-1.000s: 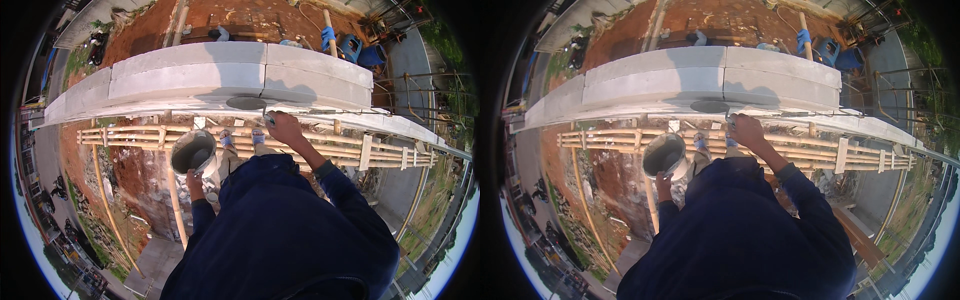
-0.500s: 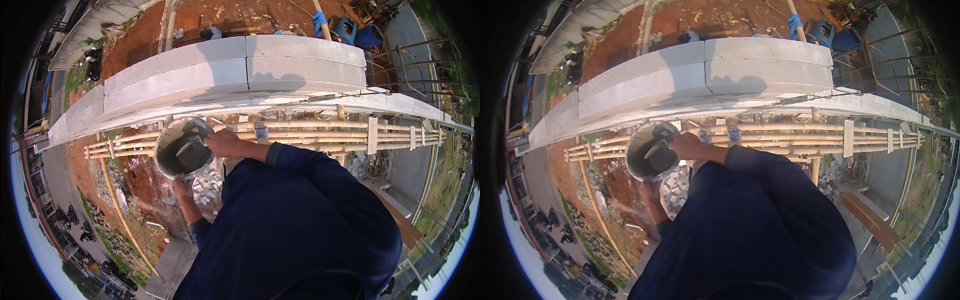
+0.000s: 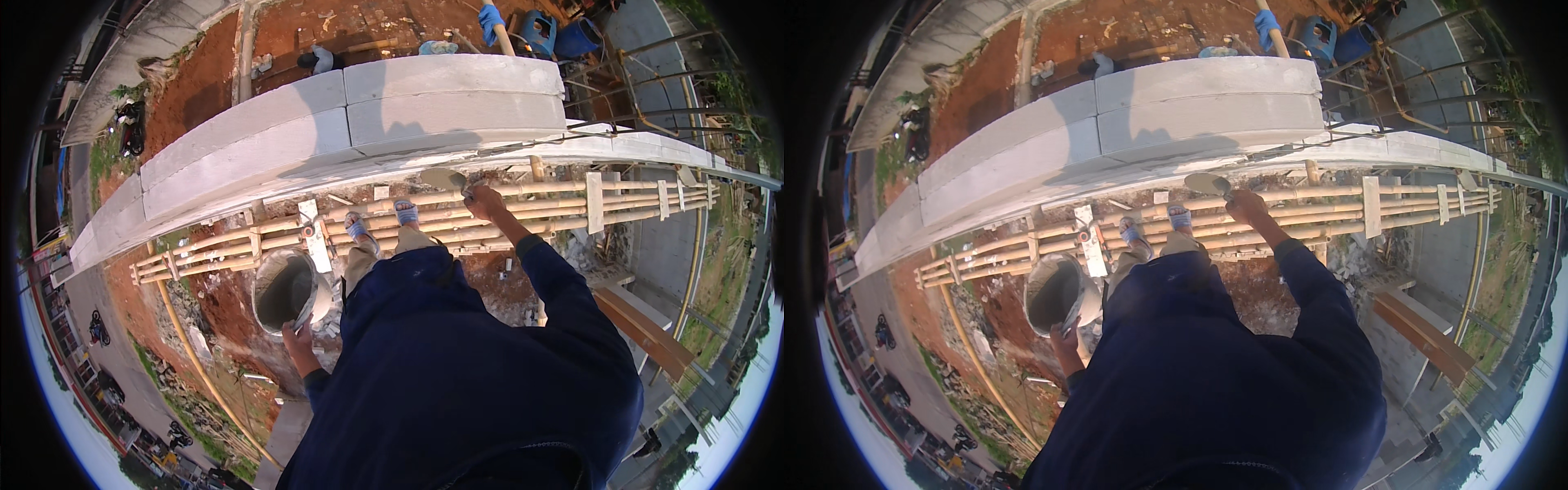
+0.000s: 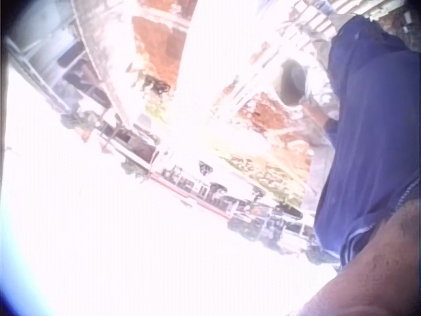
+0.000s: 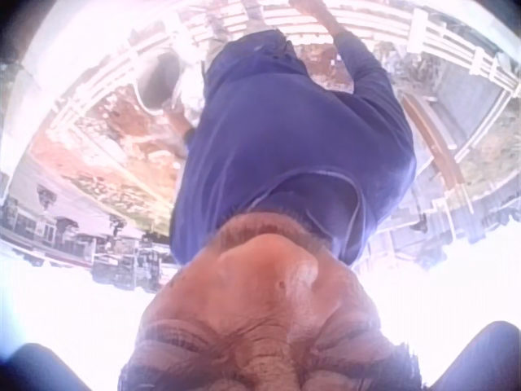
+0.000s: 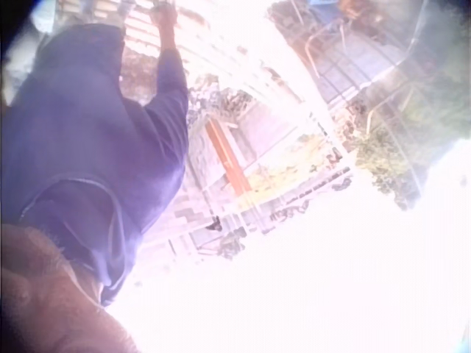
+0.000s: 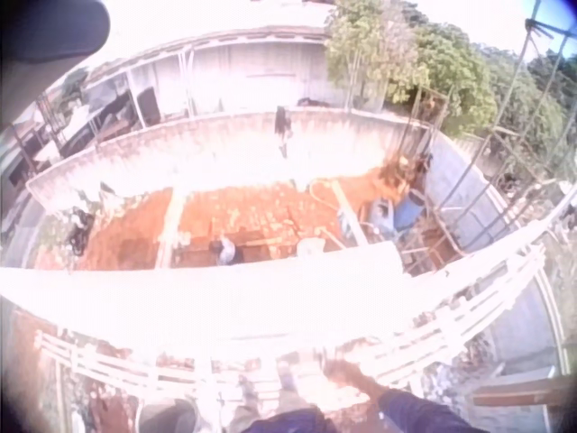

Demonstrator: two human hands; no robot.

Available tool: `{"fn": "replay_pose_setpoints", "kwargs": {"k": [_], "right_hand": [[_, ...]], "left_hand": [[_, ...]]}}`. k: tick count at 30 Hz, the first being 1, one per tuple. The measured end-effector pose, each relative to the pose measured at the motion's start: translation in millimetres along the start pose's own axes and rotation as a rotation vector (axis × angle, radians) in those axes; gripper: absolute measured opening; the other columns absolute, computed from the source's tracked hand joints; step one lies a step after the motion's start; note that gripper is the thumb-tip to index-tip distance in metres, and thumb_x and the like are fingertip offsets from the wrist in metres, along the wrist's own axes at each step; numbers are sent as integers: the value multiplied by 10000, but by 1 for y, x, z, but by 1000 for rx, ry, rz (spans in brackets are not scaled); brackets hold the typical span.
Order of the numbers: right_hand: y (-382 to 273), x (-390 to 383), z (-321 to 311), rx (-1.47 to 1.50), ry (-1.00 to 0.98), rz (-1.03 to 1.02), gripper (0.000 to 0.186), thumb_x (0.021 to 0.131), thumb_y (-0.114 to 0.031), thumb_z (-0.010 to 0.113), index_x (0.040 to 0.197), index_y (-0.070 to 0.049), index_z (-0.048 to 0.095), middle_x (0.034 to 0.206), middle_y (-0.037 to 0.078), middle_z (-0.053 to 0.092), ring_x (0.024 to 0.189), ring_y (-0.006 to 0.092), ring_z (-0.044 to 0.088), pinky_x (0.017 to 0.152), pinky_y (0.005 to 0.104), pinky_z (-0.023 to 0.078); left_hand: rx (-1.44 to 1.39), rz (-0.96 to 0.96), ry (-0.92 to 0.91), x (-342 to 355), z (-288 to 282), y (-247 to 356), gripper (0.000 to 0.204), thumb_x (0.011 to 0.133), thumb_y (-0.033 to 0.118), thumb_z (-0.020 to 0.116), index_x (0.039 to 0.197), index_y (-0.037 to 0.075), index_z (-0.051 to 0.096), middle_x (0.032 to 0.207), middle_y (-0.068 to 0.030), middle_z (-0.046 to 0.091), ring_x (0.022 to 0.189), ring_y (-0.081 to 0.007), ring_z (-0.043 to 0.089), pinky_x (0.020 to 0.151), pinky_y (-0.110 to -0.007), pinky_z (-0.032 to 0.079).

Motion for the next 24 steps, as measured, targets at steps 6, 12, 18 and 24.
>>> {"fn": "replay_pose_setpoints", "kwargs": {"k": [6,12,18,24], "right_hand": [[107,43,-42,-355,174,273,206,932,-224,654,1059,-138,792,1061,125,793,1018,291,775,808,450,624],[134,73,-44,-486,326,202,187,946,-249,642,997,-154,795,1004,92,788,964,267,778,800,405,626],[115,74,-43,-464,281,84,229,962,-210,602,1024,-89,787,1045,152,774,977,334,771,834,449,627],[69,73,-42,-355,217,54,264,945,-206,596,1084,-54,760,1074,214,751,1038,389,744,894,511,601]], "left_hand": [[868,475,-63,-64,19,-8,291,955,58,766,1127,-109,601,1064,-179,758,928,-214,744,853,-313,603],[604,139,-122,-109,26,-25,364,982,61,703,1160,-216,547,1126,-306,713,976,-300,740,902,-336,599],[495,117,-134,-111,9,-53,317,1028,22,566,1233,-212,503,1186,-309,694,1047,-362,734,976,-378,589],[563,14,-182,-134,55,-58,487,1023,73,518,1405,-203,394,1324,-327,623,1217,-383,647,1088,-410,532]]}}
Point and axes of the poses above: each hand's wrist, its own x-axis towards the middle knuckle, its own z-axis out of the palm, y = z × x, the point moved 3 cm from there along x, towards the middle knuckle
